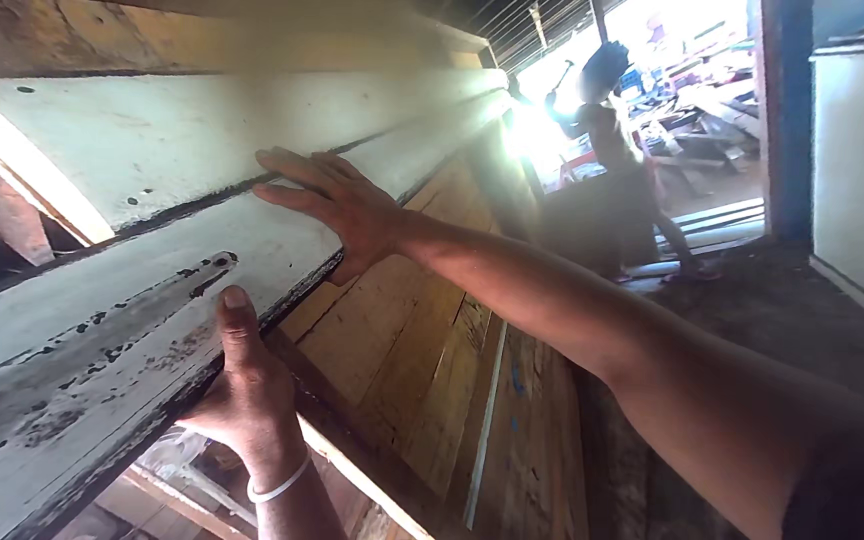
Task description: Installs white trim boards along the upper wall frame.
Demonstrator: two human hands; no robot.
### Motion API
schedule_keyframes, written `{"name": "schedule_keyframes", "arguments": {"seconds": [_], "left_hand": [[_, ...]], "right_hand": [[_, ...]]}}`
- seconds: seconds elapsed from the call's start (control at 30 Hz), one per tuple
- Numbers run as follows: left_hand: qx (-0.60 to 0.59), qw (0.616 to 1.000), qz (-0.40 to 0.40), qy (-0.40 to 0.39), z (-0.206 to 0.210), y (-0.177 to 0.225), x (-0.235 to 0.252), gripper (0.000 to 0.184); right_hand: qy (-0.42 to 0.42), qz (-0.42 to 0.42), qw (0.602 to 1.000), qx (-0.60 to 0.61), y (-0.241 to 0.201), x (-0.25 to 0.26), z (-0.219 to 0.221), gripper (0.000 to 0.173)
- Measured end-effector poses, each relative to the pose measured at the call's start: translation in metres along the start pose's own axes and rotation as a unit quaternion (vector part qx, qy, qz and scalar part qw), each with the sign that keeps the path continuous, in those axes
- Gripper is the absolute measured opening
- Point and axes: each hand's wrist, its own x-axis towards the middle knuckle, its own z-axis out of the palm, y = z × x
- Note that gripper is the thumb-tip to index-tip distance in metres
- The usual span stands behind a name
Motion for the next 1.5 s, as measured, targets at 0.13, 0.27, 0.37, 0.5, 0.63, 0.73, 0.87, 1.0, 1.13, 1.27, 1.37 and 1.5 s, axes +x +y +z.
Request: {"name": "schedule_keyframes", "arguments": {"seconds": [0.13, 0.27, 0.37, 0.5, 0.63, 0.73, 0.87, 1.0, 1.13, 1.27, 1.37, 1.5], "left_hand": [[-0.002, 1.0, 0.0, -0.002, 0.0, 0.0, 0.0, 0.056], [-0.007, 1.0, 0.004, -0.004, 0.001, 0.0, 0.0, 0.058], [-0.007, 1.0, 0.001, -0.005, 0.0, 0.0, 0.0, 0.058], [-0.003, 1.0, -0.005, -0.001, 0.0, 0.0, 0.0, 0.059], [0.006, 1.0, -0.001, -0.001, -0.001, 0.0, 0.0, 0.056], [-0.001, 1.0, 0.004, -0.008, -0.002, -0.001, 0.0, 0.059], [0.004, 1.0, 0.004, -0.007, -0.002, -0.001, 0.0, 0.058], [0.004, 1.0, 0.006, -0.012, -0.001, 0.0, -0.001, 0.052], [0.018, 1.0, -0.007, -0.016, -0.004, 0.0, -0.001, 0.053], [0.049, 0.998, -0.002, -0.05, -0.011, -0.004, 0.003, 0.054], [0.066, 0.986, 0.019, -0.15, -0.039, -0.008, -0.003, 0.049], [0.214, 0.922, -0.04, -0.319, -0.112, 0.049, -0.03, 0.071]], "right_hand": [[0.0, 0.003, 1.0, 0.001, -0.002, 0.001, -0.002, 0.119], [-0.009, 0.005, 1.0, 0.0, -0.002, 0.001, -0.003, 0.121], [-0.006, 0.006, 1.0, -0.007, -0.003, 0.001, -0.002, 0.121], [-0.007, 0.006, 1.0, -0.009, -0.002, 0.0, -0.001, 0.121], [0.003, 0.001, 1.0, -0.002, -0.001, 0.0, -0.001, 0.121], [0.01, -0.003, 1.0, 0.0, -0.001, 0.0, 0.0, 0.12], [0.016, -0.008, 1.0, 0.002, -0.001, 0.0, 0.001, 0.119], [0.009, -0.013, 1.0, -0.003, 0.001, 0.0, 0.0, 0.121], [0.008, -0.018, 1.0, -0.005, 0.003, 0.001, 0.004, 0.123], [-0.001, -0.009, 1.0, -0.009, 0.003, 0.002, 0.003, 0.123], [-0.008, 0.0, 1.0, -0.006, 0.0, 0.002, 0.002, 0.124], [-0.021, 0.016, 1.0, -0.005, -0.005, 0.003, -0.001, 0.127]]}}
